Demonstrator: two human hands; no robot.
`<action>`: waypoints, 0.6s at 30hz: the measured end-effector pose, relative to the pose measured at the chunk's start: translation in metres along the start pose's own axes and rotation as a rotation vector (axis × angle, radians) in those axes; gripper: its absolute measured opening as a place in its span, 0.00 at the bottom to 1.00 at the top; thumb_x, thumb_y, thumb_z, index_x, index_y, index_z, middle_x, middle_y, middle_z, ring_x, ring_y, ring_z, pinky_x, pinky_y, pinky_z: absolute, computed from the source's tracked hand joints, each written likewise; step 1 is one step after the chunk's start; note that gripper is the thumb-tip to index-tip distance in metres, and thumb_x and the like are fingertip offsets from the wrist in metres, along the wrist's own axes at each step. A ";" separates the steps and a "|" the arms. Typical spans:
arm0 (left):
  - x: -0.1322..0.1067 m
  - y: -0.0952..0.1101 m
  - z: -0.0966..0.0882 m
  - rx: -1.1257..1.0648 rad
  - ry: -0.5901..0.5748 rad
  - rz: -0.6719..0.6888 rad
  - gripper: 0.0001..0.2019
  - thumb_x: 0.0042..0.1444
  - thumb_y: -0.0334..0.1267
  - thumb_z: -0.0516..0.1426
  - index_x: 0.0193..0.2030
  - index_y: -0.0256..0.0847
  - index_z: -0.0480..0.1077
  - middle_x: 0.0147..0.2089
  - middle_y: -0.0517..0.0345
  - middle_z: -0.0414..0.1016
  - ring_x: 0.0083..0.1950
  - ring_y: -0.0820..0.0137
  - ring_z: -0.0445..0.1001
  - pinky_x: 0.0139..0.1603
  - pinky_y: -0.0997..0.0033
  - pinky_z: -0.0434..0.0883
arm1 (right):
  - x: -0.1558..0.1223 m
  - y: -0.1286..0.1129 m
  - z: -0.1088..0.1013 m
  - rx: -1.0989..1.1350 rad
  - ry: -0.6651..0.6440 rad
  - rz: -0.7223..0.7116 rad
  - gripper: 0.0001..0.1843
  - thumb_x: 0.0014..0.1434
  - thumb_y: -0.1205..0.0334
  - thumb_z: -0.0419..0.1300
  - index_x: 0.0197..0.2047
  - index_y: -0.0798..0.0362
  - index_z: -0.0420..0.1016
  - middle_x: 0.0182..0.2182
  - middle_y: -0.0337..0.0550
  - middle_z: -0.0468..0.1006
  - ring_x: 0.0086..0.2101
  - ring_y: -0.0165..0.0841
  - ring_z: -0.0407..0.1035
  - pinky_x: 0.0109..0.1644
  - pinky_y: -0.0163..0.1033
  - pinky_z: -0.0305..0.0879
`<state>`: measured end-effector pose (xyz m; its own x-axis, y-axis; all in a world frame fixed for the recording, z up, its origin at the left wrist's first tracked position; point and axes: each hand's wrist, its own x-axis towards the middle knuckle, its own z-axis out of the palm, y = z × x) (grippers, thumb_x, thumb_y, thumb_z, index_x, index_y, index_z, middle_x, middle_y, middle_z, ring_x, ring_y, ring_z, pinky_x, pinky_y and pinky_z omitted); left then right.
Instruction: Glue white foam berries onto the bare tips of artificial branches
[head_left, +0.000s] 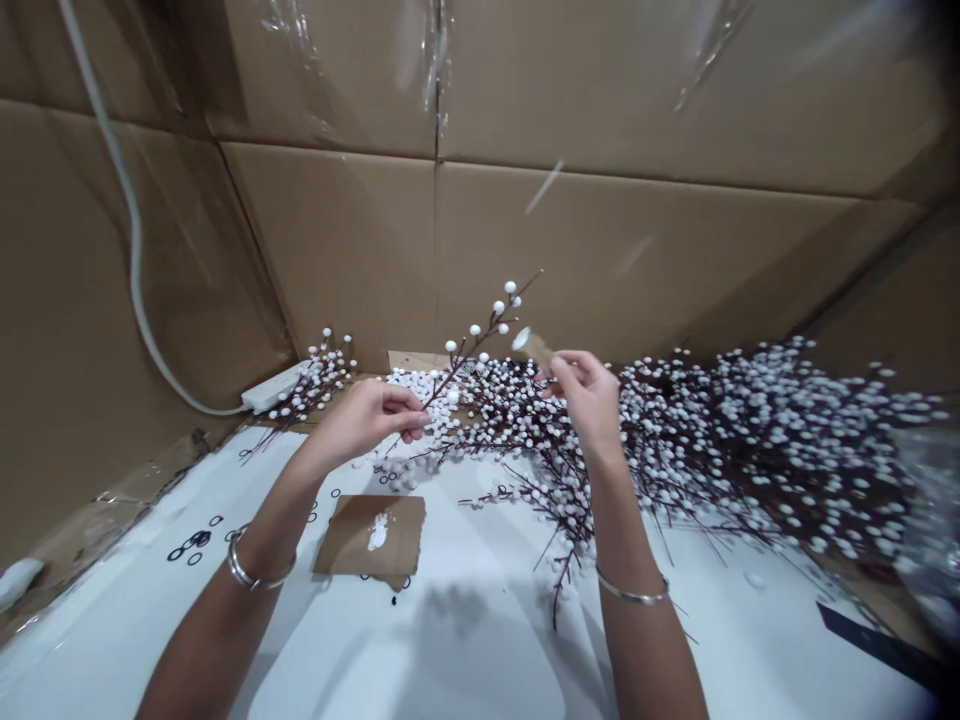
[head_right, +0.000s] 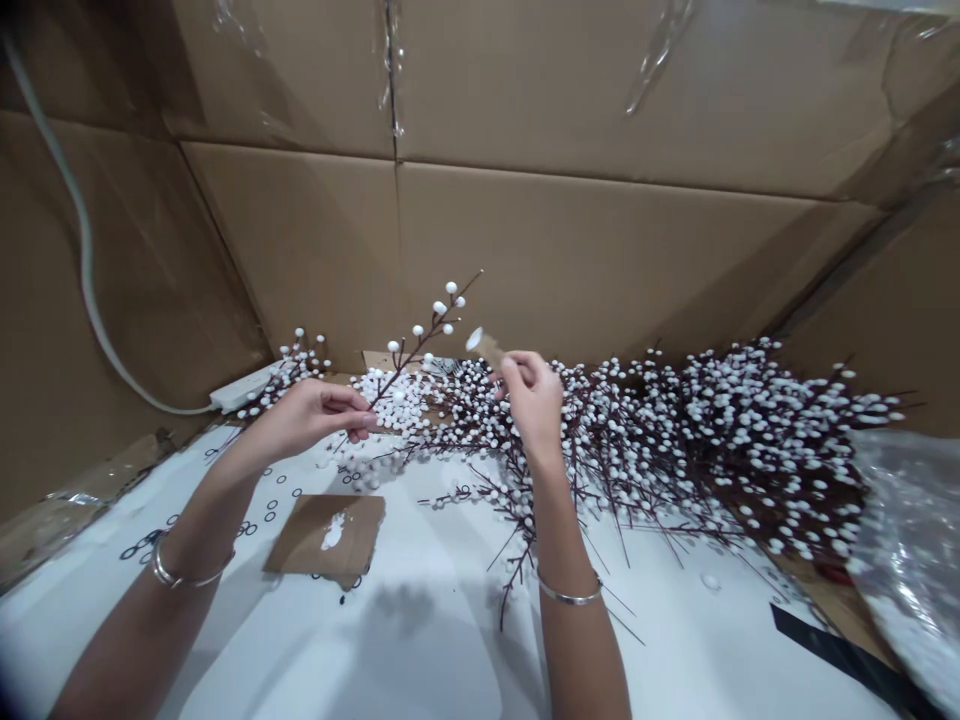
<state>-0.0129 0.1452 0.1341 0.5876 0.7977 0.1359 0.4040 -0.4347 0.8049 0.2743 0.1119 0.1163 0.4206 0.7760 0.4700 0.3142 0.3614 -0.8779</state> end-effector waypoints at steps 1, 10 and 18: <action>-0.001 -0.001 -0.003 -0.005 0.010 0.000 0.11 0.55 0.44 0.61 0.29 0.38 0.76 0.28 0.55 0.79 0.30 0.70 0.76 0.33 0.74 0.70 | 0.000 0.003 0.003 0.022 -0.157 0.077 0.13 0.58 0.54 0.59 0.41 0.54 0.72 0.27 0.41 0.78 0.21 0.26 0.66 0.27 0.34 0.63; -0.003 -0.001 -0.010 -0.022 0.049 0.006 0.10 0.54 0.43 0.61 0.30 0.38 0.76 0.28 0.54 0.79 0.30 0.71 0.76 0.32 0.74 0.70 | -0.038 0.052 0.078 -0.099 -1.259 0.443 0.12 0.57 0.54 0.60 0.35 0.56 0.74 0.18 0.35 0.74 0.18 0.24 0.59 0.22 0.30 0.54; -0.001 -0.005 -0.010 -0.033 0.051 0.031 0.10 0.55 0.42 0.61 0.30 0.37 0.76 0.28 0.54 0.79 0.30 0.71 0.76 0.32 0.74 0.70 | -0.064 0.066 0.104 -0.213 -1.441 0.590 0.10 0.59 0.55 0.57 0.37 0.53 0.71 0.17 0.35 0.74 0.14 0.23 0.57 0.19 0.28 0.51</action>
<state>-0.0221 0.1510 0.1356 0.5623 0.8049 0.1898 0.3625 -0.4462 0.8182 0.1794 0.1404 0.0188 -0.5725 0.6416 -0.5104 0.5675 -0.1392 -0.8115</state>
